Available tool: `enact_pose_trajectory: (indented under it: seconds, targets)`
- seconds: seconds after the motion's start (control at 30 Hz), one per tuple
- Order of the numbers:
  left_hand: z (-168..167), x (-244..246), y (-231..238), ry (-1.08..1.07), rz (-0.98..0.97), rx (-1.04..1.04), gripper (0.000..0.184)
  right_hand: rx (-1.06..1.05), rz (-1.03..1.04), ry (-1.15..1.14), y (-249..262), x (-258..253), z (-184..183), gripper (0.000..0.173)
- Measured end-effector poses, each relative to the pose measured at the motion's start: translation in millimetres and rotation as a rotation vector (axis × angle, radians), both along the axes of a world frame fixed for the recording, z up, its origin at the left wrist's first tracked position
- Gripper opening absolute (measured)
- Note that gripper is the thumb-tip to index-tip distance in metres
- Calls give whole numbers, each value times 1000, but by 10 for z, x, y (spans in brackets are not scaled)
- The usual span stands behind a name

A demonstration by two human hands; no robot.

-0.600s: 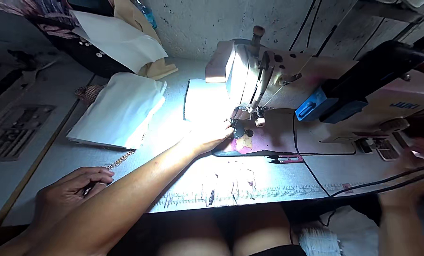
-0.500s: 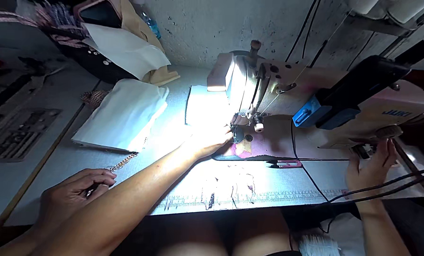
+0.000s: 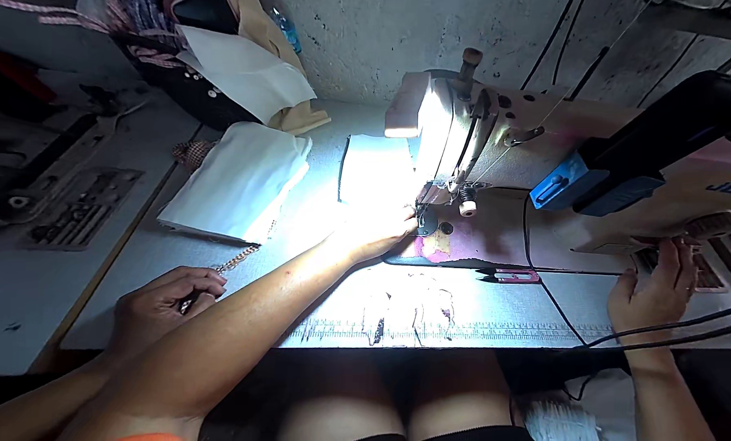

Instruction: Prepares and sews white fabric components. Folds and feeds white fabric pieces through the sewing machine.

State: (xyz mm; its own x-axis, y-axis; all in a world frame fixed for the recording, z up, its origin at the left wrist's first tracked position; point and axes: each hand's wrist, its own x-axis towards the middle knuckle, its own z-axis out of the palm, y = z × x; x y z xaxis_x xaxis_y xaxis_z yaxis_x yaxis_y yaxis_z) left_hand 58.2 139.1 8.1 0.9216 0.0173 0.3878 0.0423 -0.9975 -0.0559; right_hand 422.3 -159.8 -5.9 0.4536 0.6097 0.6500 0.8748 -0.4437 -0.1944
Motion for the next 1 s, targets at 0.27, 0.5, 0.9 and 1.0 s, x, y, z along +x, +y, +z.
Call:
enact_pose_trajectory:
  seconds: [0.27,0.5,0.9,1.0]
  targets:
    - [-10,15,-17,-43,11,-16,22,-3,-12,-15,-14,-6,-9,57]
    - [-50,31,36,-7,59,-94,25,3,-21,-31,3,-40,5,59]
    - [-35,24,91,-8,32,-119,21,-40,-63,-83,-5,-115,12,33]
    - [-78,4,83,-39,2,-114,22,-43,-75,-93,-6,-113,-3,34]
